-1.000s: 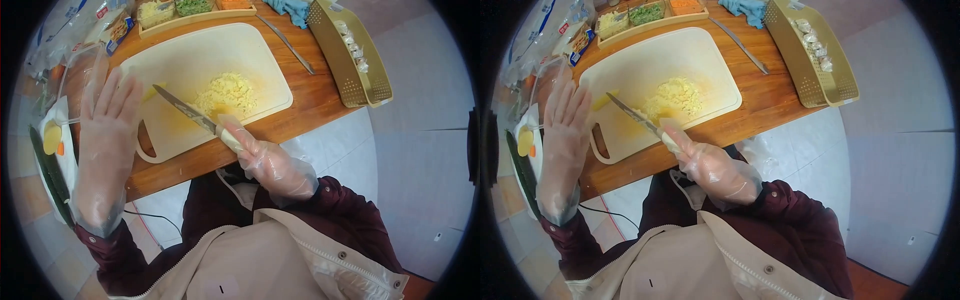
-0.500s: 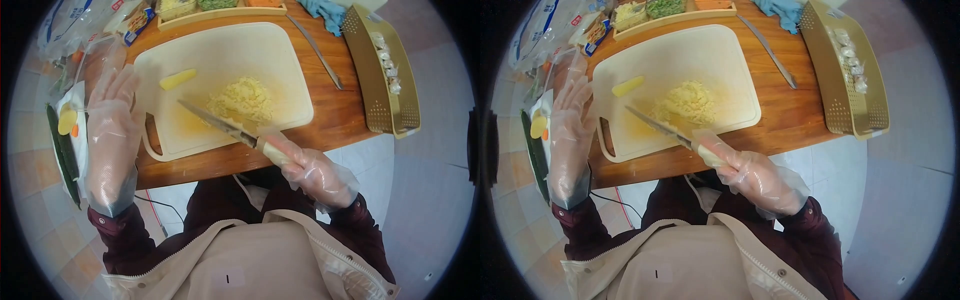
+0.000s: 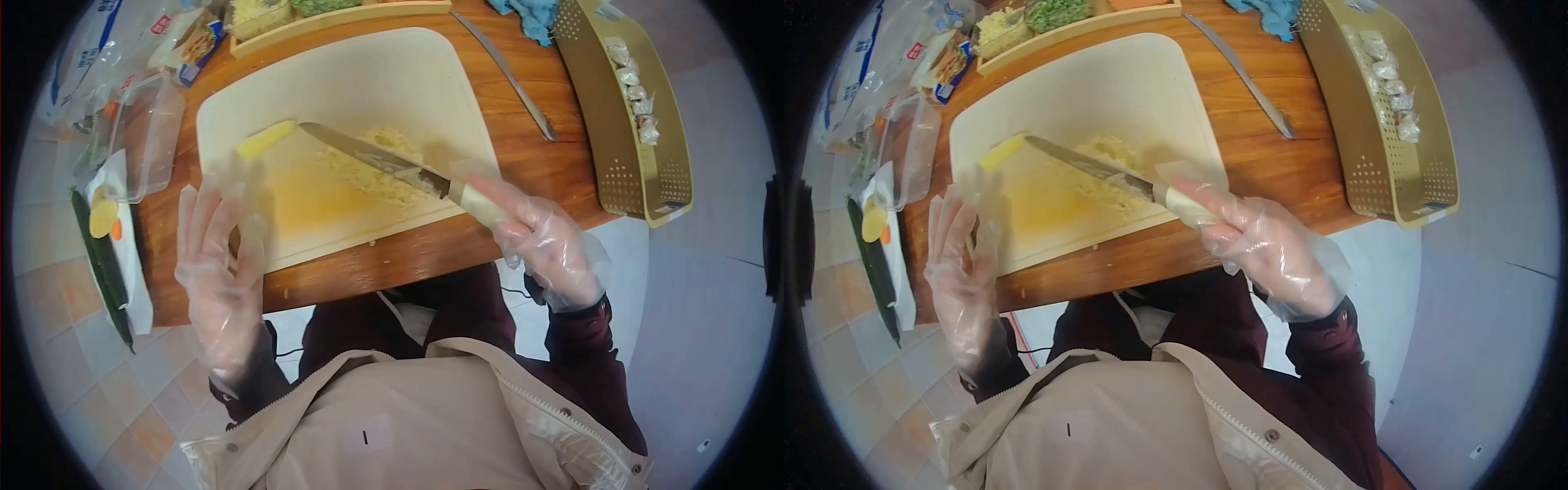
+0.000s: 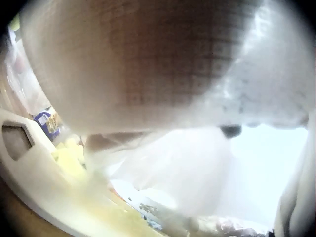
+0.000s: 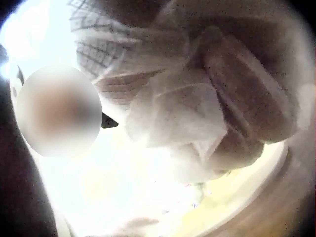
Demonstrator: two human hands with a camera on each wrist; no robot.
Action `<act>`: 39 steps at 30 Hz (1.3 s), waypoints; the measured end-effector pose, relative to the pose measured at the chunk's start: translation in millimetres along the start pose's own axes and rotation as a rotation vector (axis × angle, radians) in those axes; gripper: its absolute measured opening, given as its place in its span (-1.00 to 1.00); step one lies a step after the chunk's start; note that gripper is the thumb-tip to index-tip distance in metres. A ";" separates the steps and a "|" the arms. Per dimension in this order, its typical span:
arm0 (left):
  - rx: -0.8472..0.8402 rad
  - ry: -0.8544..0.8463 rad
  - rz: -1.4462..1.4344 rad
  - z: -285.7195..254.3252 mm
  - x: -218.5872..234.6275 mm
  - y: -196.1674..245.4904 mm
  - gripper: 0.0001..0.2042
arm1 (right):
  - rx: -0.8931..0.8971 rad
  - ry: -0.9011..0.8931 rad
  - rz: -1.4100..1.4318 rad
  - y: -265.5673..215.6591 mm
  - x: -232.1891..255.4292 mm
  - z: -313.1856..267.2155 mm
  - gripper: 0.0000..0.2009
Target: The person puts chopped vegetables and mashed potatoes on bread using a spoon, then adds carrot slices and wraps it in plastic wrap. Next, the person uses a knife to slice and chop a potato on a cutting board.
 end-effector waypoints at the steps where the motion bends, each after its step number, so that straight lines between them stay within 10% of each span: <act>1: 0.005 0.001 -0.016 0.3 -0.3 4.1 -0.66 | 0.002 -0.003 -0.007 -5.8 3.4 2.1 -0.36; 8: 0.013 -0.046 0.082 11.0 6.2 18.6 -0.67 | 0.044 -0.301 0.150 1.9 15.5 10.5 -0.44; 28: -0.132 0.029 0.138 18.4 12.6 48.7 -0.43 | 0.009 -0.008 -0.054 -28.2 10.3 18.4 -0.46; 31: -0.090 -0.109 -0.123 23.9 -6.2 55.9 -0.34 | 0.080 -0.067 -0.273 -49.4 -1.8 12.4 -0.47; 39: -0.301 -0.330 0.304 10.8 -56.0 67.8 -0.40 | 0.162 -0.124 -0.523 -34.1 -1.9 20.0 -0.50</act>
Point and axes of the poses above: each hand's wrist, its own z-axis towards the middle knuckle, its own x-axis out of the back of the hand, y = z × x, the point moved 9 cm from there along z, towards the middle knuckle, and after that the axes turned 13 degrees about z, right-handed, at the moved point
